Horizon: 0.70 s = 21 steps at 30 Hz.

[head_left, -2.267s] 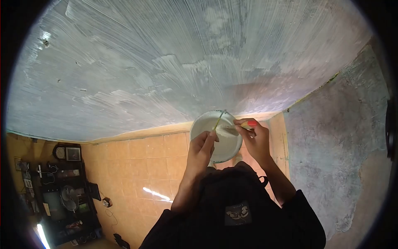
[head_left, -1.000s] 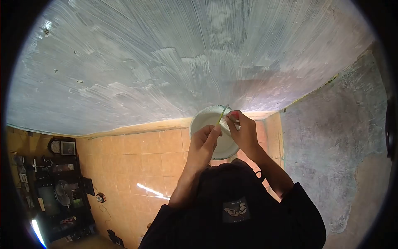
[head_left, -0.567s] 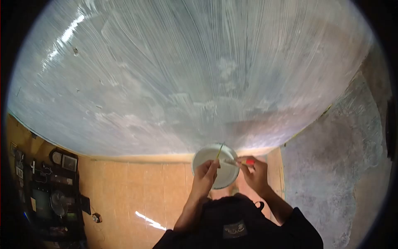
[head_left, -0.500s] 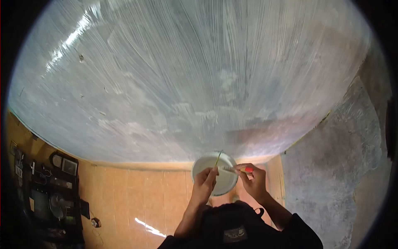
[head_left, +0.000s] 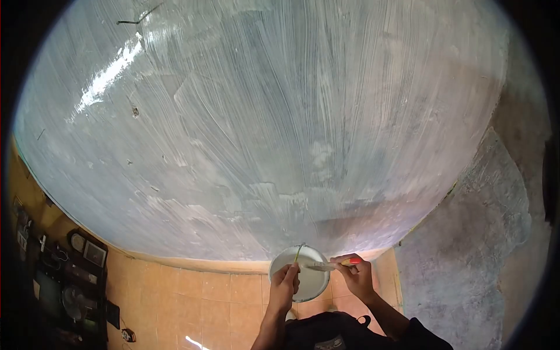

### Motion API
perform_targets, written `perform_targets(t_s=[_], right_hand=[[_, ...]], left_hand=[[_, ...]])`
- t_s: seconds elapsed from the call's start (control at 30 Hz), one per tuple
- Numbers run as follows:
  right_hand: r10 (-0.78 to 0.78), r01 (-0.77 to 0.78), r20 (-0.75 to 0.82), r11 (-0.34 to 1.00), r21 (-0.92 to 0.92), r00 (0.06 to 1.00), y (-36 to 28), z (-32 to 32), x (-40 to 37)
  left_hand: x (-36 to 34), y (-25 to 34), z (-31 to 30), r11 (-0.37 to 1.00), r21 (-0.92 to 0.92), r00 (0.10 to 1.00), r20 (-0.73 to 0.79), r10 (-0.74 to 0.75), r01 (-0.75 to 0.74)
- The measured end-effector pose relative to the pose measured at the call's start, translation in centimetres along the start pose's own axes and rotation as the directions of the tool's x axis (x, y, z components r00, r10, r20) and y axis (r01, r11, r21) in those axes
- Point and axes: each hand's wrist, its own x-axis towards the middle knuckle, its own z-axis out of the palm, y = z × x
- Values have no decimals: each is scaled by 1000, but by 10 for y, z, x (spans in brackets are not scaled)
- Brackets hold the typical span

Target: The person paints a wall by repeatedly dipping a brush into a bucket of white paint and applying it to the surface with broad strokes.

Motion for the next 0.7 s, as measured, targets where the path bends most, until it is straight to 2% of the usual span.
perform_targets(t_s=[0.07,0.13,0.27,0.33,0.4,0.47,0.53,0.6,0.7], right_hand=[[-28,32,-32,992,124,999,1,-7,0],[-18,21,-27,993,115,999,-2,-15,1],[-212,226,-123,968,112,970,-23,-29,18],[-398,393,-20,913,-111,917,-41,-39,42],[-463,462,22,877,-136,886,-66,-39,73],[-587,596,115,770,-225,801,-92,-40,112],[-597,613,140,762,-209,790,-120,-34,145],[-641,675,232,635,-376,732,-145,-32,175],[-664,727,296,612,-312,686,-178,-32,211]], left_hand=[[3,-1,-2,998,-65,1000,-29,3,-5],[3,2,0,994,-105,1000,-30,-5,2],[5,7,2,985,-174,1000,-24,-13,9],[8,11,-2,986,-169,1000,-14,-6,4],[7,12,-3,987,-160,1000,-1,1,-2],[7,15,-2,992,-122,1000,-12,12,-13],[5,18,-2,993,-117,1000,-22,13,-15],[3,17,-4,993,-115,999,-34,7,-11],[3,11,-8,992,-128,999,-41,3,-8]])
